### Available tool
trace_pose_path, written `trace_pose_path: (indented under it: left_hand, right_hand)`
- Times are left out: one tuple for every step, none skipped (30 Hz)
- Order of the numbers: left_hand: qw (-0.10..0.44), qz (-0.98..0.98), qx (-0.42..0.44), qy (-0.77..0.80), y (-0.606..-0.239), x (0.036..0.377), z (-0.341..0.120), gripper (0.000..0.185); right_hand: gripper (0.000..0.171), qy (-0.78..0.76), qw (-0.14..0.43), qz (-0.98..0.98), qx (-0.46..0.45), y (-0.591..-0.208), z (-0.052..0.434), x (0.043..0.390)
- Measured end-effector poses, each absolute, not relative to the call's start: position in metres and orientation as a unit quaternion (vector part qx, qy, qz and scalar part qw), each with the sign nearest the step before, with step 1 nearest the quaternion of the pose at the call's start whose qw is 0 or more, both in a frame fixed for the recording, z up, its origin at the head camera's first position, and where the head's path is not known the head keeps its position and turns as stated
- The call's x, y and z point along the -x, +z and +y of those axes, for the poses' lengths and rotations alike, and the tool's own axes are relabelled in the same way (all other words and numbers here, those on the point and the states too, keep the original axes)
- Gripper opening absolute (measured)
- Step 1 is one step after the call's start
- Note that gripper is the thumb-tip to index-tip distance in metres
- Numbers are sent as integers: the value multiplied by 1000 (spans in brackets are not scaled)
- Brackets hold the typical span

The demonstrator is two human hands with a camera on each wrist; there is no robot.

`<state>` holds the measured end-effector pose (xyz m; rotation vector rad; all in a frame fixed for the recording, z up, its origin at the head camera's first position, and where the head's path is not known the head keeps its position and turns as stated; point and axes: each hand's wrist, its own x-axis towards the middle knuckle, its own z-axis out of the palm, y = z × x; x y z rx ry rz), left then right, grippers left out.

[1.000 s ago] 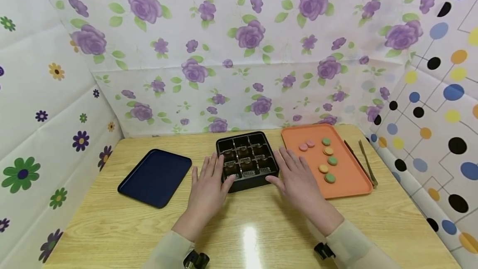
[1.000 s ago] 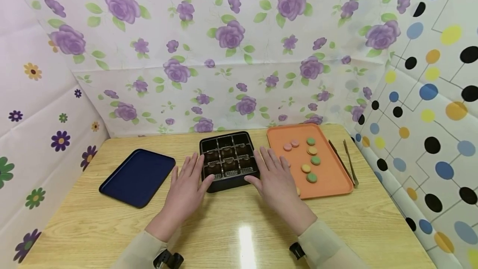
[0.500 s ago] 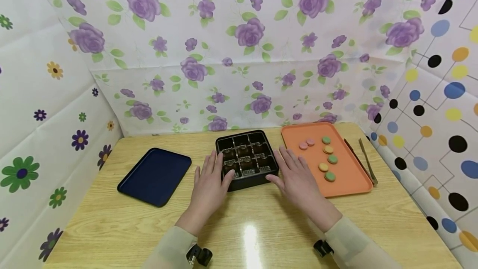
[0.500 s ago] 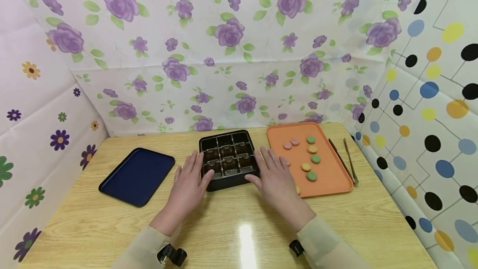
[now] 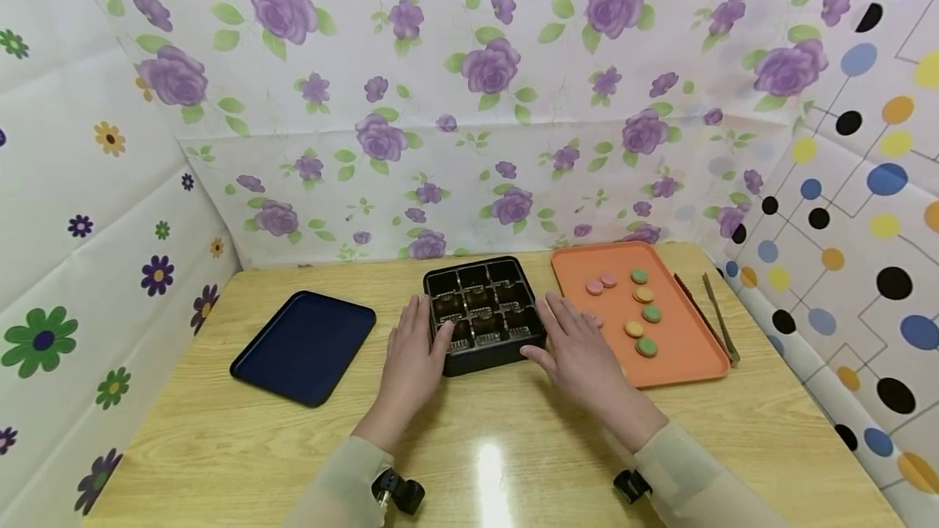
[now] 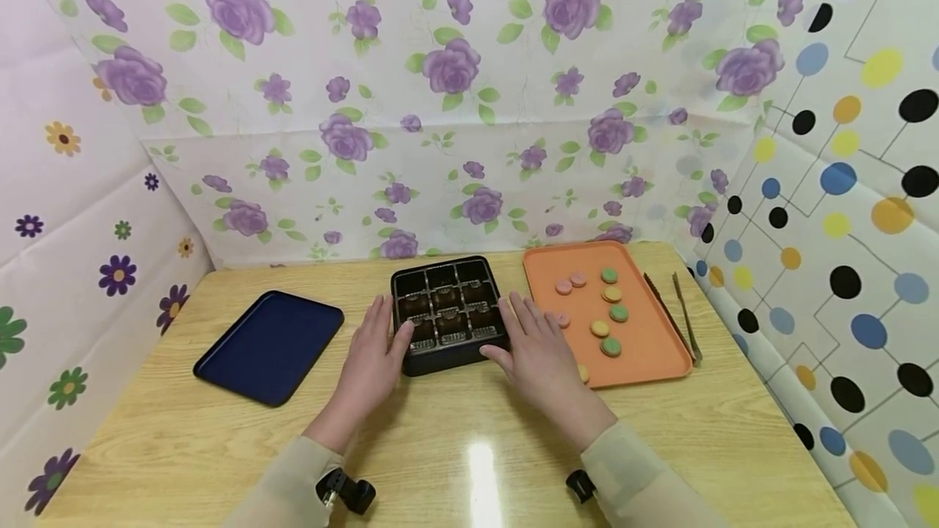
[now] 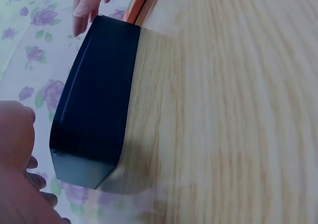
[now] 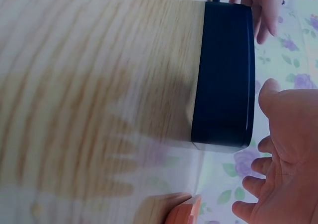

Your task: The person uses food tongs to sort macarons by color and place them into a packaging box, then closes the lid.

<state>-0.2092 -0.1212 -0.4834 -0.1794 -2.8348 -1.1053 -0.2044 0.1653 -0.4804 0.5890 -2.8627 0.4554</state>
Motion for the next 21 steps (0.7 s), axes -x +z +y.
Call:
trace_pose_path:
  left_hand:
    - [44, -924, 54, -376, -485, 211, -121, 76]
    - [41, -918, 49, -391, -486, 212, -120, 76]
    - [37, -912, 44, -406, -487, 214, -119, 76]
    - [33, -906, 39, -420, -488, 215, -119, 77]
    - [27, -901, 33, -433, -489, 216, -118, 78]
    - [25, -895, 29, -444, -490, 217, -117, 79]
    - [22, -890, 25, -455, -491, 218, -116, 80]
    - [21, -886, 21, -462, -492, 219, -115, 81]
    - [22, -883, 18, -468, -493, 220, -115, 82]
    - [24, -880, 14, -474, -494, 220, -114, 82]
    - [28, -877, 10, -479, -495, 221, -113, 81]
    - [33, -874, 7, -485, -496, 222, -112, 80]
    - [37, -871, 2, -490, -496, 222, -111, 78]
    - [44, -868, -1, -495, -497, 223, -110, 77]
    - [49, -865, -2, -500, -498, 224, -108, 75]
    - [52, -863, -5, -502, -498, 224, -107, 75]
    - [55, -862, -7, -504, -499, 225, -106, 74]
    - [57, -862, -8, -504, -499, 226, -105, 74]
    - [57, -861, -9, -505, -500, 227, -104, 74]
    - [57, -861, -11, -506, -500, 228, -103, 74]
    - [56, -860, -13, -506, -501, 228, -103, 74]
  right_hand:
    - [85, 152, 90, -964, -198, -480, 166, 204]
    - [85, 151, 89, -964, -198, -480, 166, 204]
    - [85, 150, 88, -965, -198, -480, 167, 204]
    - [85, 150, 86, -965, -198, -480, 167, 204]
    - [85, 150, 86, -965, -198, -480, 167, 204]
    - [85, 150, 85, -965, -197, -480, 168, 204]
    - [85, 151, 85, -965, -195, -480, 169, 205]
    - [85, 152, 84, -966, -193, -480, 169, 205]
    - [86, 151, 85, -966, -192, -480, 170, 205]
    - [86, 150, 85, -966, -190, -480, 171, 205]
    - [86, 148, 86, -967, -188, -480, 172, 205]
    - [87, 147, 85, -968, -186, -481, 173, 205]
    - [87, 144, 86, -968, -184, -481, 175, 205]
    - [88, 142, 86, -969, -183, -482, 176, 204]
    - [88, 139, 87, -970, -182, -482, 177, 204]
    - [88, 138, 86, -970, -180, -483, 179, 204]
    - [88, 136, 86, -971, -179, -483, 180, 203]
    - [88, 135, 85, -971, -178, -483, 182, 203]
    - [88, 133, 84, -972, -177, -483, 183, 203]
    - [88, 132, 83, -972, -177, -482, 184, 202]
    - [87, 131, 83, -972, -176, -481, 185, 202]
